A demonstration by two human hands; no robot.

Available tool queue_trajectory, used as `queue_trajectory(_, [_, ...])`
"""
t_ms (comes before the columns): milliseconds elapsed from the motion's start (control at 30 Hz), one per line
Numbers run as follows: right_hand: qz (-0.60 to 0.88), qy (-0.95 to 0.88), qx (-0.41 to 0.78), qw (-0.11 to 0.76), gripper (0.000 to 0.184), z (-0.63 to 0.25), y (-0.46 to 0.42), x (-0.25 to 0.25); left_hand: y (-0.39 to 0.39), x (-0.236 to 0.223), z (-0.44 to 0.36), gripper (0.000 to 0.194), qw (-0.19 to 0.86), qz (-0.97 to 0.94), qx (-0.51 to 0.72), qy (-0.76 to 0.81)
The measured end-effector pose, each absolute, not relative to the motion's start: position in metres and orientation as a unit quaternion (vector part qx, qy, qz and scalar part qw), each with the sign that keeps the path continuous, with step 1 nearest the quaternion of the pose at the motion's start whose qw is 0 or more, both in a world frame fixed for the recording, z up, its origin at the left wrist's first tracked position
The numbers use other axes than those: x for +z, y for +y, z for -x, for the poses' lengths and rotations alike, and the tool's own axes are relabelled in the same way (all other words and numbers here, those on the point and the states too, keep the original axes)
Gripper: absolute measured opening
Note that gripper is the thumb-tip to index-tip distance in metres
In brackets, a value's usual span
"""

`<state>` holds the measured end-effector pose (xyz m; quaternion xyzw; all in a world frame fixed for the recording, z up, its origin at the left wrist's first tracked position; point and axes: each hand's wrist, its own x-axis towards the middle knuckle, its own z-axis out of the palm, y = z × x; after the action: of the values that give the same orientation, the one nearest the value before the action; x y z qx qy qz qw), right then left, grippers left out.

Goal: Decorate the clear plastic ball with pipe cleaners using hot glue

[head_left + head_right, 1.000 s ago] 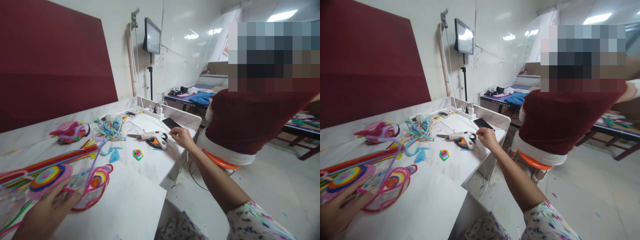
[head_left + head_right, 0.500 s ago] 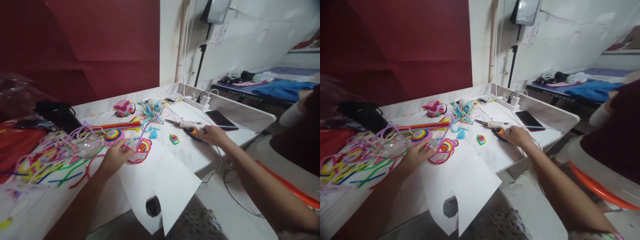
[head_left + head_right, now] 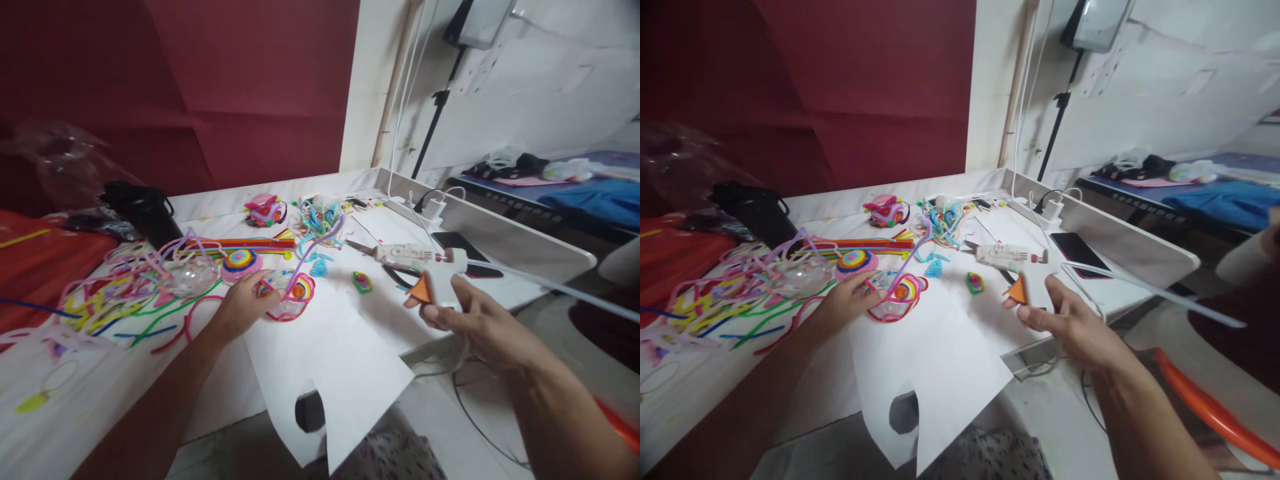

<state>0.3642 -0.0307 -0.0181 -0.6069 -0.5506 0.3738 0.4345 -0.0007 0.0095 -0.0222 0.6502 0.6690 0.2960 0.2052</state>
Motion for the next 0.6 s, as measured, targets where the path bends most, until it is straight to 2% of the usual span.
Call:
queue_trajectory(100, [0.579, -0.570, 0.417, 0.407, 0.047, -0.342, -0.038, -0.014, 0.010, -0.026, 0.003, 0.067, 0.209, -0.655, 0.307, 0.658])
queue_trajectory(200, [0.544, -0.613, 0.430, 0.379, 0.044, -0.321, -0.036, -0.012, 0.010, -0.028, 0.005, 0.069, 0.215, -0.661, 0.308, 0.649])
queue_trajectory(467, [0.508, -0.664, 0.406, 0.369, 0.040, -0.293, -0.021, -0.011, 0.006, -0.020, 0.000, 0.067, 0.214, -0.665, 0.290, 0.655])
queue_trajectory(600, [0.495, -0.686, 0.396, 0.359, 0.038, -0.290, -0.017, -0.012, 0.004, -0.015, -0.004, 0.073, 0.204, -0.657, 0.269, 0.673])
